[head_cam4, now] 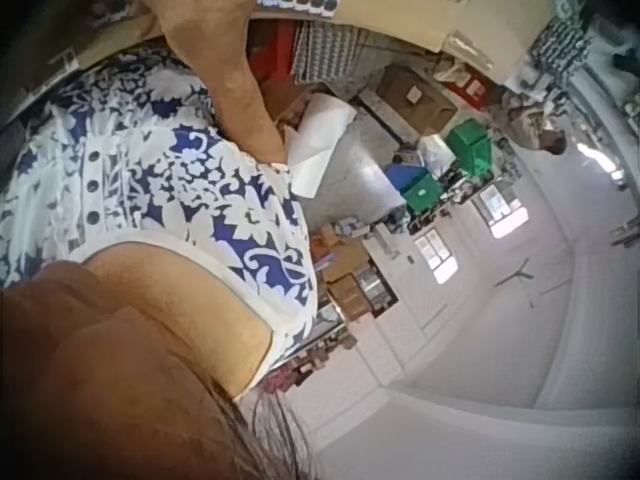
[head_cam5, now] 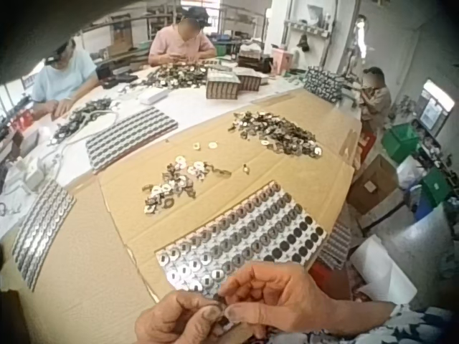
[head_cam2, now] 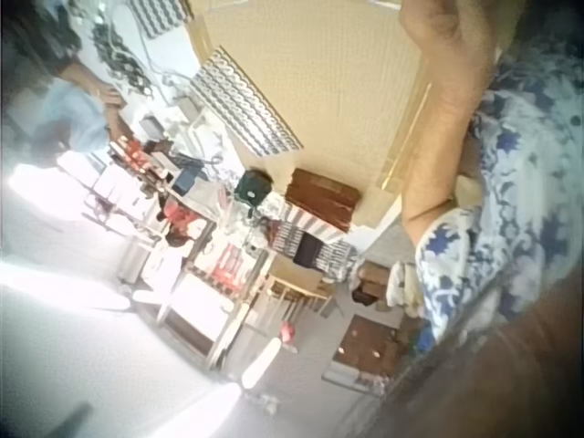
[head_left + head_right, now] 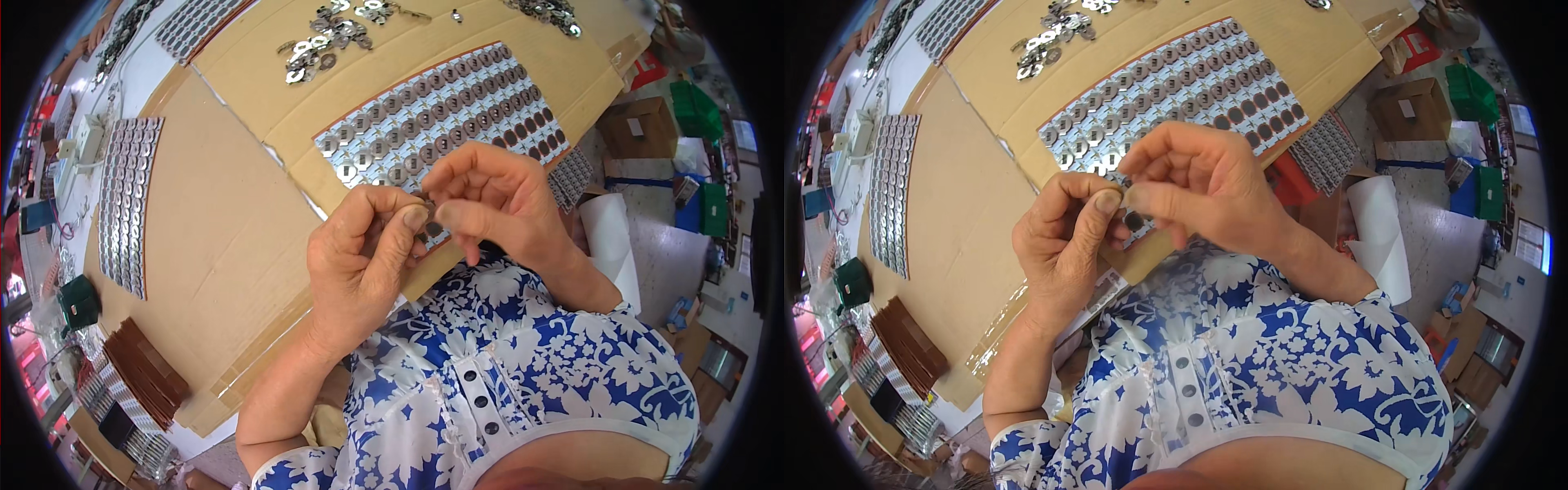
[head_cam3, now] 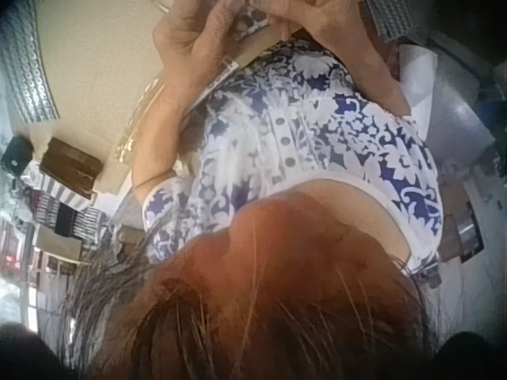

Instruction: The person inserts small metal parts into a sorting tray by hand.

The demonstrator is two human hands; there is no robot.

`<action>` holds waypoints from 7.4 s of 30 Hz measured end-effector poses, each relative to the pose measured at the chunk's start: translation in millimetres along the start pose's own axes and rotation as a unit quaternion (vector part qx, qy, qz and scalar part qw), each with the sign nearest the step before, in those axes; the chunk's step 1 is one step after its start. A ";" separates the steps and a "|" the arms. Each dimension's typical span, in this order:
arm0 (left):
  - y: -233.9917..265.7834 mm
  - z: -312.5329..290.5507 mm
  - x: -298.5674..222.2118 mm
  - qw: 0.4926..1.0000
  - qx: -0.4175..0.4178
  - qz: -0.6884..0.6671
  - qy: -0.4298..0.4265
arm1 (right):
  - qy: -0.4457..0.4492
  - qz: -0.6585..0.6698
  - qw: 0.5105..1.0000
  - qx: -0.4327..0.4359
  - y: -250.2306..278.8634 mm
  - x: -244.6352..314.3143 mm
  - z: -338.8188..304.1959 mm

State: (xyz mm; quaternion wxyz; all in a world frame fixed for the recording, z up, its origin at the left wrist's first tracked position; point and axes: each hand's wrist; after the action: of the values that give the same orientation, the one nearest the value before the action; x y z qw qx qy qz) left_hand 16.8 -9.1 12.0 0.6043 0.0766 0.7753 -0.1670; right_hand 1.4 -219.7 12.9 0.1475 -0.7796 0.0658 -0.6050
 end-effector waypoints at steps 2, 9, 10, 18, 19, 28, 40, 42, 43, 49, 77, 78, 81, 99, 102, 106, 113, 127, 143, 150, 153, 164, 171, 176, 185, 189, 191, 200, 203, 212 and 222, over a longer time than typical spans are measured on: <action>0.7 -4.4 0.9 1.000 0.011 0.022 -0.013 | 0.010 -0.008 1.000 0.007 0.3 -2.7 -3.6; 7.7 9.8 14.7 0.917 0.020 0.293 -0.268 | 0.037 -0.158 0.986 -0.040 83.7 15.2 15.9; 7.4 12.5 13.6 0.859 0.044 0.377 -0.344 | 0.026 -0.226 0.973 -0.043 91.2 13.4 17.8; 3.7 17.8 6.1 0.754 0.070 0.551 -0.350 | 0.050 -0.327 0.943 -0.030 87.0 11.3 19.6; 4.9 17.5 9.8 0.760 0.081 0.562 -0.315 | 0.067 -0.361 0.930 -0.022 85.2 11.3 17.8; -2.7 12.3 7.3 0.763 0.083 0.579 -0.276 | 0.158 -0.457 0.873 -0.062 77.8 -2.3 10.3; 0.2 5.7 7.5 0.765 0.066 0.563 -0.305 | 0.293 -0.533 0.786 -0.113 118.2 40.0 111.0; -0.4 8.5 8.5 0.767 0.079 0.555 -0.311 | 0.319 -0.575 0.745 -0.112 144.5 42.7 140.5; -1.0 8.6 8.0 0.769 0.080 0.553 -0.311 | 0.336 -0.597 0.723 -0.084 150.6 41.3 154.7; -1.7 11.6 8.1 0.761 0.083 0.561 -0.315 | 0.396 -0.589 0.700 -0.075 169.9 29.9 173.1; -0.8 10.1 13.0 0.758 0.072 0.573 -0.303 | 0.353 -0.545 0.748 -0.137 83.2 -24.9 3.0; -0.8 9.9 13.8 0.758 0.071 0.573 -0.304 | 0.361 -0.548 0.743 -0.130 83.9 -25.0 2.6; -3.1 11.5 13.9 0.757 0.072 0.572 -0.309 | 0.323 -0.540 0.763 -0.149 76.8 -22.9 -5.6; -5.2 1.5 15.3 0.776 0.056 0.545 -0.312 | 0.265 -0.449 0.847 -0.105 80.9 -19.8 -10.9; -5.6 1.3 11.3 0.769 0.055 0.553 -0.317 | 0.246 -0.459 0.845 -0.120 74.0 -17.5 -14.8; -5.1 -2.8 2.4 0.774 0.044 0.553 -0.304 | 0.260 -0.458 0.847 -0.071 72.6 6.7 13.4; -4.4 -2.6 -10.2 0.779 0.036 0.564 -0.272 | 0.362 -0.549 0.737 -0.157 105.6 35.1 157.6; 0.7 -22.5 -2.8 0.996 0.049 -0.076 0.025 | 0.251 -0.292 0.922 -0.028 40.8 33.2 -0.3; 5.5 -4.5 9.8 0.986 0.042 -0.163 0.000 | 0.009 0.013 0.999 0.035 10.7 -9.6 -13.4; 9.0 1.0 2.9 0.964 0.051 0.173 -0.196 | -0.112 0.293 0.947 0.066 12.3 -21.1 -15.3; 6.9 1.5 1.4 0.902 0.061 0.305 -0.301 | -0.115 0.300 0.945 0.060 8.6 -12.7 -16.5; 2.8 -4.6 0.5 0.993 0.042 0.080 -0.073 | 0.324 -0.439 0.838 0.028 11.3 -10.3 -19.6; 9.8 6.9 8.4 0.870 0.009 0.356 -0.340 | -0.161 0.172 0.969 0.071 0.7 7.1 -38.7; 4.0 4.3 5.2 0.875 0.054 0.361 -0.318 | 0.069 -0.144 0.983 -0.091 54.2 7.5 -11.5; -2.3 10.3 18.1 0.831 0.108 0.392 -0.380 | 0.112 -0.397 0.906 -0.095 74.4 3.2 1.2; -2.5 9.3 18.0 0.829 0.109 0.395 -0.381 | 0.112 -0.399 0.906 -0.084 75.6 1.3 -2.3; -2.4 9.3 17.5 0.830 0.115 0.399 -0.372 | 0.114 -0.356 0.919 -0.125 73.3 0.0 -0.5; -8.7 9.9 21.1 0.798 0.172 0.438 -0.377 | 0.229 -0.501 0.820 -0.153 72.0 0.4 -2.4; -8.7 10.0 21.7 0.800 0.175 0.438 -0.371 | 0.303 -0.540 0.772 -0.146 71.0 -6.8 1.0; -6.6 9.3 22.6 0.809 0.166 0.432 -0.363 | 0.209 -0.489 0.832 -0.157 62.9 8.6 4.7; -6.5 10.9 24.0 0.825 0.163 0.413 -0.351 | 0.174 -0.426 0.884 -0.079 76.7 19.8 0.9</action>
State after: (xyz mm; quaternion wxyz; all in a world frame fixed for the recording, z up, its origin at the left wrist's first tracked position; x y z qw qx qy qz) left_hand 18.4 -21.0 -12.4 0.8266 0.4234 0.3686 -0.0413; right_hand 13.2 -297.8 7.3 -0.1999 -0.6240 -0.2006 -0.7283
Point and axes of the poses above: each hand's wrist, its own z-axis towards the middle knuckle, its own y-axis out of the back of the hand, x = y × z, and after that the axes turned 1 degree about -z, right-handed
